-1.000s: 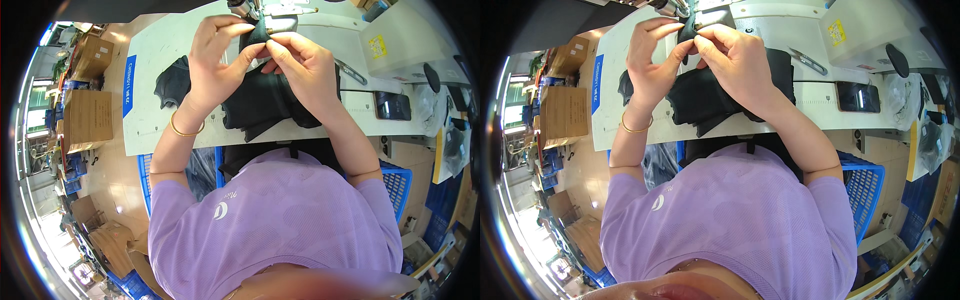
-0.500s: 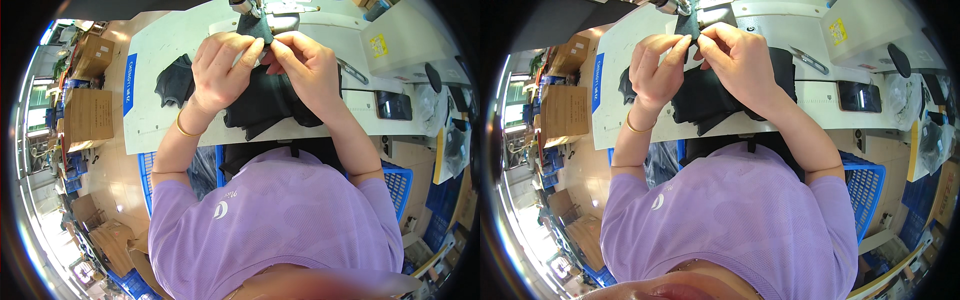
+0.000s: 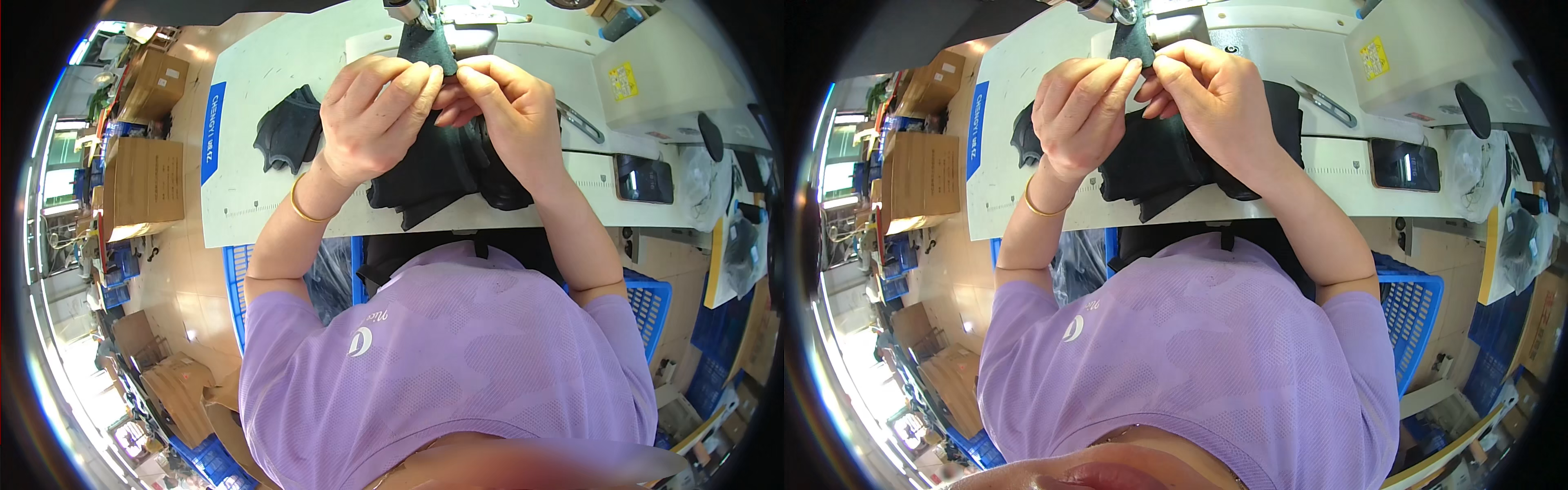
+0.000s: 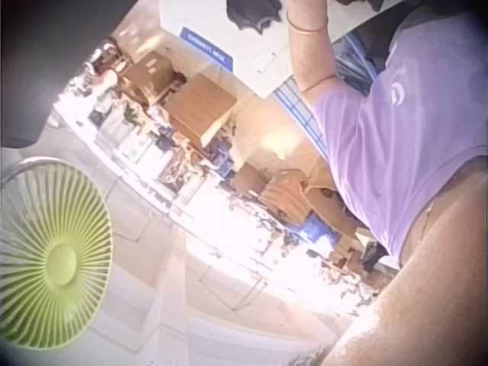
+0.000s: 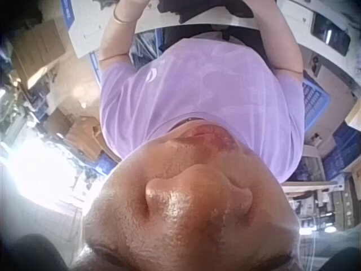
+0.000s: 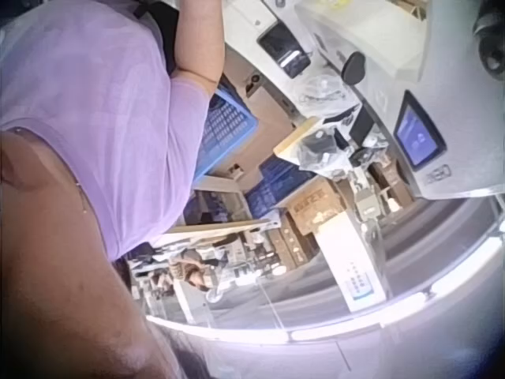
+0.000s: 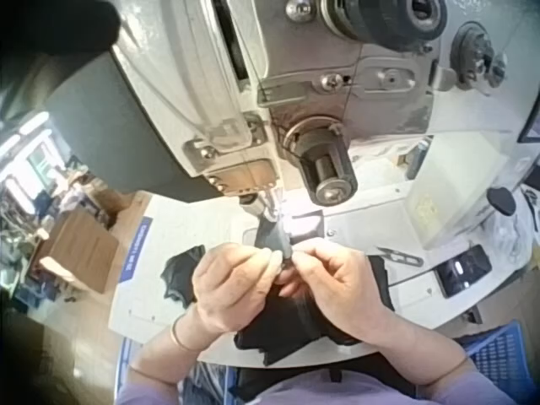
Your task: Sewing together black fabric components of a shoe using an industrial sewing machine and trimming excess thread with snips.
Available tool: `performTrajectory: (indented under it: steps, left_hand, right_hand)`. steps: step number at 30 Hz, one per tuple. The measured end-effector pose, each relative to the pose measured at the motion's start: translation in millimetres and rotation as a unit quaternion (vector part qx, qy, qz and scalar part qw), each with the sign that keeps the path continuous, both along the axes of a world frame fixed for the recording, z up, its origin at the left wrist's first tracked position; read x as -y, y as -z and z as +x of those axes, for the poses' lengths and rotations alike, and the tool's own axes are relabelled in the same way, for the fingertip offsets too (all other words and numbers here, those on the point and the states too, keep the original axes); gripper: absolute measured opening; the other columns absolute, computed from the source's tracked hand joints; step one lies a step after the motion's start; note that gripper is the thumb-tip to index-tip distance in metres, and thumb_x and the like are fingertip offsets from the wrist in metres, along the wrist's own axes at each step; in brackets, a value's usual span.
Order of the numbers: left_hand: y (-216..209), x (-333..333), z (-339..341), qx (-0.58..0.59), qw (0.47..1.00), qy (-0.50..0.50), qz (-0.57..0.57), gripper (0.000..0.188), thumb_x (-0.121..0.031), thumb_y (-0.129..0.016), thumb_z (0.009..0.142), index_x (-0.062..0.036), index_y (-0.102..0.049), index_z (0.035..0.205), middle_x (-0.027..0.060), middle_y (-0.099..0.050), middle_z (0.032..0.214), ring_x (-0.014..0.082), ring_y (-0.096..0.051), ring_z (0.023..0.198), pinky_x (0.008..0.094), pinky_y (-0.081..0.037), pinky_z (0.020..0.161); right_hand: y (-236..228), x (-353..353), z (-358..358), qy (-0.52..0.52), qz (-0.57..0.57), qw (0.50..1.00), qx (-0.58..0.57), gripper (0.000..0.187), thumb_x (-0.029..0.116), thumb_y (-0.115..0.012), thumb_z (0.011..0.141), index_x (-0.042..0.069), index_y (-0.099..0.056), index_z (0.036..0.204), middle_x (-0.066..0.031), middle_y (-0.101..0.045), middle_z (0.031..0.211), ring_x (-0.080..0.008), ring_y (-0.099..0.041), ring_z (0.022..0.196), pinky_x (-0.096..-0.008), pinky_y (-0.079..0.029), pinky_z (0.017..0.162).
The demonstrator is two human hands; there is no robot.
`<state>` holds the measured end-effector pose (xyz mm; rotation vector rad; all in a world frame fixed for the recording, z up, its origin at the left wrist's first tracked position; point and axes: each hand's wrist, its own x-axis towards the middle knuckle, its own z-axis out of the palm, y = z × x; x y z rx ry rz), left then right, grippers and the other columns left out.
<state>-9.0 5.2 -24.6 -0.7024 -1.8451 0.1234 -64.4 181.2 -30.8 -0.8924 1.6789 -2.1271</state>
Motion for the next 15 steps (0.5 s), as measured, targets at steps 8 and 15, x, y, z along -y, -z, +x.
performTrajectory:
  steps: [8, 15]
  left_hand:
    - [3.4, -3.8, -0.3, 0.05, 0.998, -0.008, 0.049, 0.03, -0.007, -0.071, 0.062, -0.0017, -0.07, 0.092, 0.0045, -0.064, 0.094, 0.0226, -0.062, 0.083, 0.0358, -0.052, 0.074]
    - [10.4, 4.4, -6.1, -0.035, 0.999, -0.015, 0.02, 0.035, -0.008, -0.07, 0.058, -0.0013, -0.074, 0.091, 0.0062, -0.066, 0.091, 0.021, -0.064, 0.082, 0.0308, -0.054, 0.069]
  right_hand:
    - [-7.1, 1.4, 0.4, 0.046, 0.071, 0.996, -0.039, 0.02, 0.016, -0.057, 0.093, 0.0, -0.068, 0.085, -0.0027, -0.067, 0.065, -0.0038, -0.056, 0.055, -0.02, -0.041, 0.051]
    - [-4.7, 5.2, 4.8, 0.072, 0.064, 0.995, -0.04, 0.02, 0.016, -0.058, 0.092, 0.001, -0.068, 0.084, -0.0009, -0.066, 0.062, -0.0012, -0.05, 0.053, -0.0213, -0.036, 0.048]
